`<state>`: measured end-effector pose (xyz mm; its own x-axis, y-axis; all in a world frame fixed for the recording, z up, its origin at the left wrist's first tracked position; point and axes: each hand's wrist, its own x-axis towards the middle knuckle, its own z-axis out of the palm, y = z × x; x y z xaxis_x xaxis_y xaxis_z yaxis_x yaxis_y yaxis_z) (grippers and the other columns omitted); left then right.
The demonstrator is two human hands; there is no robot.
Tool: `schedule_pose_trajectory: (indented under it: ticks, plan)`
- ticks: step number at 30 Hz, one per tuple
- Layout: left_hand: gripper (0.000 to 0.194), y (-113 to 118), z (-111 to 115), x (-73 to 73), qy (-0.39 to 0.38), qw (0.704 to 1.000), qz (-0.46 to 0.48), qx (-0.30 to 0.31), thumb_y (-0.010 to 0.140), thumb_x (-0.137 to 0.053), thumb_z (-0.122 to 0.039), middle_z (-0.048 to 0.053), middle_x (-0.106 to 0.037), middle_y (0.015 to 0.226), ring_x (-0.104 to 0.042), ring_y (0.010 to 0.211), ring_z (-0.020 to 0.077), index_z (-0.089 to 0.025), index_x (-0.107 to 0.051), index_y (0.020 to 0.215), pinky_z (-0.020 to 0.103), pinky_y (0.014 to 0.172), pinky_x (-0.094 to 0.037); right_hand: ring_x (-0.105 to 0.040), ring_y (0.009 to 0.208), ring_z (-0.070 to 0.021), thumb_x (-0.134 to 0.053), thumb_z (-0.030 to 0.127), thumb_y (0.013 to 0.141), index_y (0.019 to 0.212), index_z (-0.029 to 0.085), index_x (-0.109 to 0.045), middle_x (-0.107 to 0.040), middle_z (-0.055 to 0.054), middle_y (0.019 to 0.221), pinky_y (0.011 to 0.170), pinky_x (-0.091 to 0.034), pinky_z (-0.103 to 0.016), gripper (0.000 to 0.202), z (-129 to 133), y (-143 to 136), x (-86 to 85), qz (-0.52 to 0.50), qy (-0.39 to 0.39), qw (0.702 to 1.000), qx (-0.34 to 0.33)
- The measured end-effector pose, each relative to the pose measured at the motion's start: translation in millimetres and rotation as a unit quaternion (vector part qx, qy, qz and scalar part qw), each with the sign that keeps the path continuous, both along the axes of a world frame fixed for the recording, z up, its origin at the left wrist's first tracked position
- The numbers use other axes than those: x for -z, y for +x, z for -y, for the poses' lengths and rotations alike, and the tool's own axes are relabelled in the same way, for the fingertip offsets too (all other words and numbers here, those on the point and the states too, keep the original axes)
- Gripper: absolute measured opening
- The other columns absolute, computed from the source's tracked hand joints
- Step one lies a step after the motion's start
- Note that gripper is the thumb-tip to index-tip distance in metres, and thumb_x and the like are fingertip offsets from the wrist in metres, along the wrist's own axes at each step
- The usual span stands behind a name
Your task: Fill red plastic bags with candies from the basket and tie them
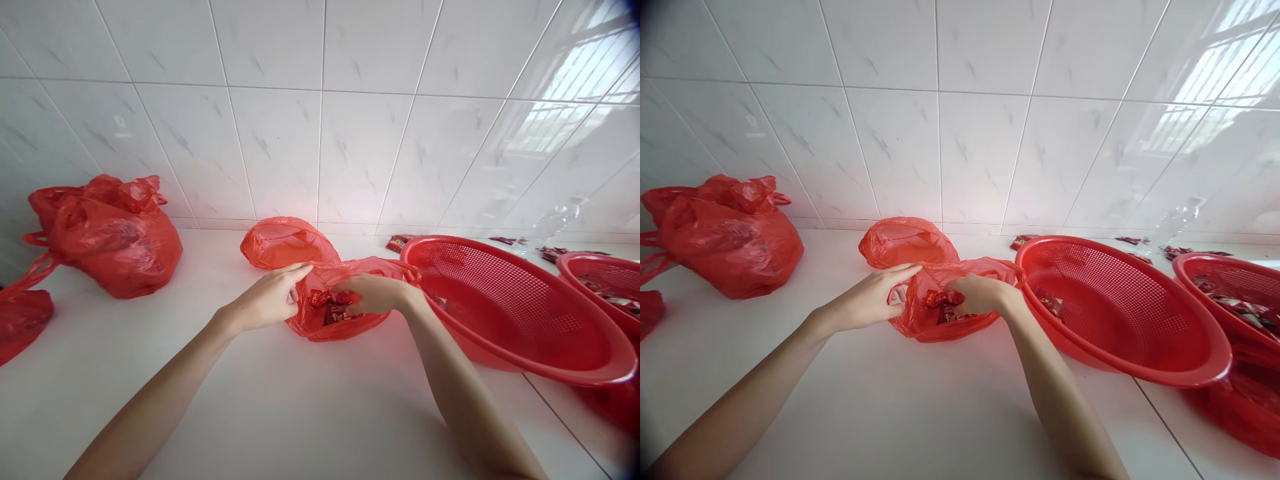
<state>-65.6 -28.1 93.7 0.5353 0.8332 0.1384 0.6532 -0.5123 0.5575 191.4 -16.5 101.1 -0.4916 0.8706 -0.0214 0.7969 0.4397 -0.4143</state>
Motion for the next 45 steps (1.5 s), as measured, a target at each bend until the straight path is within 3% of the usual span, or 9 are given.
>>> schedule_pose_trajectory:
  ticks: [3,8,14,18,20,24,28,38,45]
  plan:
    - [0.08,-3,1,-5.2,0.016,1.0,-0.003,-0.013,0.077,-0.052,-0.013,0.009,-0.072,0.105,-0.064,0.071,0.0174,-0.02,-0.035,0.155,0.027,0.063,-0.051,-0.064,0.112,-0.0268,-0.059,0.031,0.086,0.135,0.034,-0.06,-0.065,-0.003,0.132,0.083,-0.054,-0.037,0.049,13,14,-24.9,0.027,-0.012,0.999,-0.019]
    - [0.078,-13,-1,-17.6,0.053,0.997,0.001,-0.05,0.08,-0.05,-0.016,0.008,-0.073,0.1,-0.064,0.068,0.0175,-0.019,-0.033,0.156,0.029,0.065,-0.052,-0.04,0.14,-0.0347,-0.062,0.027,0.085,0.137,0.023,-0.057,-0.056,-0.011,0.142,0.108,-0.042,-0.048,0.053,23,26,-40.8,0.04,0.17,0.982,0.065]
    - [0.07,-30,-3,-30.1,0.102,0.988,0.003,-0.118,0.081,-0.05,-0.02,0.009,-0.072,0.115,-0.07,0.083,0.0218,-0.023,-0.043,0.151,0.033,0.076,-0.055,-0.066,0.098,-0.0295,-0.061,0.012,0.079,0.121,0.024,-0.067,-0.071,-0.01,0.107,0.073,-0.052,-0.037,0.045,13,37,-35.2,0.113,0.07,0.983,0.128]
    - [0.053,-39,0,-42.3,0.096,0.979,0.057,-0.17,0.08,-0.052,-0.021,0.008,-0.054,0.146,-0.071,0.076,0.0188,-0.027,-0.065,0.131,0.031,0.065,-0.057,-0.063,0.058,-0.0171,-0.063,0.026,0.085,0.119,0.022,-0.067,-0.071,-0.005,0.079,0.053,-0.049,-0.03,0.034,15,57,-47.2,-0.088,0.004,0.984,0.153]
    - [0.046,-42,2,-49.7,0.076,0.971,0.125,-0.191,0.079,-0.056,-0.024,0.009,-0.063,0.134,-0.071,0.069,0.0187,-0.026,-0.069,0.124,0.03,0.059,-0.057,-0.058,0.049,-0.0129,-0.069,0.034,0.084,0.113,0.021,-0.069,-0.069,-0.003,0.071,0.048,-0.048,-0.027,0.031,18,63,-54.1,-0.246,-0.015,0.959,0.138]
    - [0.041,-46,3,-61.9,0.074,0.931,0.279,-0.225,0.078,-0.07,-0.033,0.003,-0.072,0.072,-0.07,0.067,0.0213,-0.023,-0.071,0.118,0.031,0.061,-0.059,-0.064,0.059,-0.0116,-0.079,0.033,0.077,0.095,0.021,-0.072,-0.071,-0.002,0.079,0.057,-0.054,-0.025,0.023,17,60,-58.7,-0.5,0.04,0.861,0.084]
    - [0.031,-43,3,-65.0,0.126,0.889,0.397,-0.193,0.075,-0.077,-0.034,0.003,-0.073,0.088,-0.071,0.077,0.02,-0.023,-0.075,0.104,0.032,0.07,-0.061,-0.071,0.083,-0.0162,-0.079,0.031,0.077,0.1,0.023,-0.071,-0.073,-0.002,0.091,0.083,-0.06,-0.033,0.025,14,44,-56.9,-0.583,0.101,0.805,0.049]
    - [0.043,25,24,-73.4,0.113,0.913,0.391,-0.032,0.076,-0.081,-0.03,0.01,-0.068,0.121,-0.07,0.093,0.0213,-0.019,-0.069,0.115,0.035,0.082,-0.061,-0.061,0.122,-0.029,-0.071,0.045,0.086,0.132,0.032,-0.058,-0.067,-0.006,0.13,0.103,-0.051,-0.05,0.05,46,-3,-63.1,-0.496,0.102,0.858,-0.084]
    - [0.031,63,18,-67.5,0.106,0.926,0.361,-0.018,0.086,-0.07,-0.029,0.005,-0.072,0.098,-0.07,0.09,0.0202,-0.022,-0.069,0.117,0.033,0.077,-0.06,-0.061,0.121,-0.0259,-0.072,0.034,0.086,0.135,0.033,-0.058,-0.067,-0.004,0.128,0.107,-0.047,-0.047,0.05,50,-14,-57.8,-0.432,0.218,0.869,-0.102]
